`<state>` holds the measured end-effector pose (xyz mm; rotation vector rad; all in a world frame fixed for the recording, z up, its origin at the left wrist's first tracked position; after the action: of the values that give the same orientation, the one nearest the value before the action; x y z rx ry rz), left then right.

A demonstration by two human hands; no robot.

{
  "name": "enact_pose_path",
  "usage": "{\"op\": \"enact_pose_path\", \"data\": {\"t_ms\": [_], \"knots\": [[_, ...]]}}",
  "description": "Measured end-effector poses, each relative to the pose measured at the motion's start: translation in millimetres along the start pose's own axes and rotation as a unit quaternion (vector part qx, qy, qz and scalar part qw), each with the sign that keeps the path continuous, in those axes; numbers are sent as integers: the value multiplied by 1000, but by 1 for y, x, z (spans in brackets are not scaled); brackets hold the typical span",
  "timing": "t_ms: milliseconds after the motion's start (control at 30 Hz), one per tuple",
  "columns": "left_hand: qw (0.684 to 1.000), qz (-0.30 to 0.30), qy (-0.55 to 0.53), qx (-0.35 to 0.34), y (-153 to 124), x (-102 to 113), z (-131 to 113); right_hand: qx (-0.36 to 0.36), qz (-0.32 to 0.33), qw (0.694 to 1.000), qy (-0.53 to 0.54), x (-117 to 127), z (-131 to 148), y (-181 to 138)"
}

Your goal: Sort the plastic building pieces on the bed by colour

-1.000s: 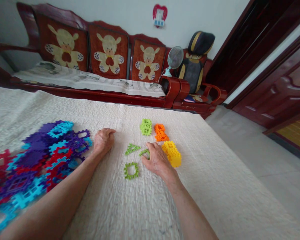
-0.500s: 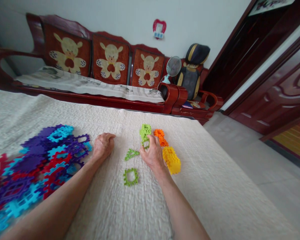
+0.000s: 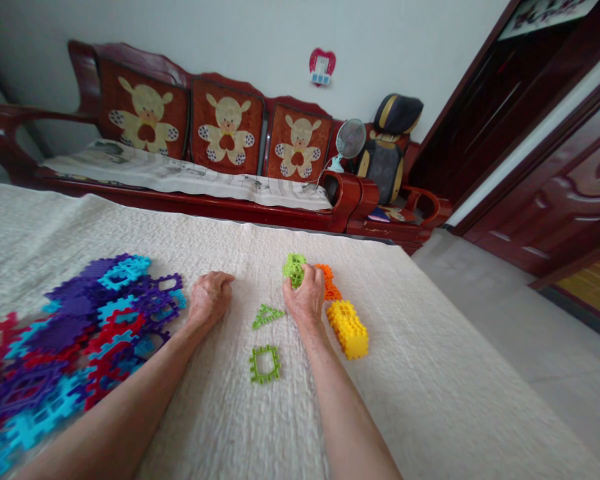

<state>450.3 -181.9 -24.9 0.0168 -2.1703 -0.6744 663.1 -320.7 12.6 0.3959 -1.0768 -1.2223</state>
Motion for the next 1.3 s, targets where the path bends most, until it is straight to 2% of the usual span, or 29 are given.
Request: {"op": "enact_pose_path", "data": {"t_ms": [233,367,500,600,667,800,867,933,1033,1133,1300], "knots": [[1000,-3,10,-1,0,2,-1,14,-8,1000,-14,-2,-3,-2],[1000,4,8,4,0,2,0,29,-7,1000,4,10,2,3],[1000,6,4,9,0,1,0,30,37,998,43,28,8,-7],[1000,9,2,10,1,0,1,18,110,989,98,41,17,-32],[1000,10,4,11,1,-1,2,17,183,972,148,48,30,-53],[1000,12,9,5,1,-2,2,61,345,911,216,58,59,-86],[1000,9,12,4,1,-1,2,95,415,882,204,60,68,-96],[1000,4,13,2,1,0,1,123,458,863,174,62,72,-101],[1000,-2,12,-2,1,0,0,151,469,859,140,64,78,-103],[1000,-7,11,-3,1,0,1,152,450,867,148,65,84,-100],[1000,-10,6,-5,0,-1,2,88,381,911,135,63,65,-80]]}}
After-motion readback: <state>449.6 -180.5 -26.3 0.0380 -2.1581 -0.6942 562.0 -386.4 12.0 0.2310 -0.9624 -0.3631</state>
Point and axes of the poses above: each hand's wrist, its own y-axis towards the middle knuckle, its own x-axis out of the back of the hand, z = x × y, the point moved 9 cm from there along y, towards the middle knuckle, and after that the axes turned 15 degrees about -z, right-handed, at the moved point
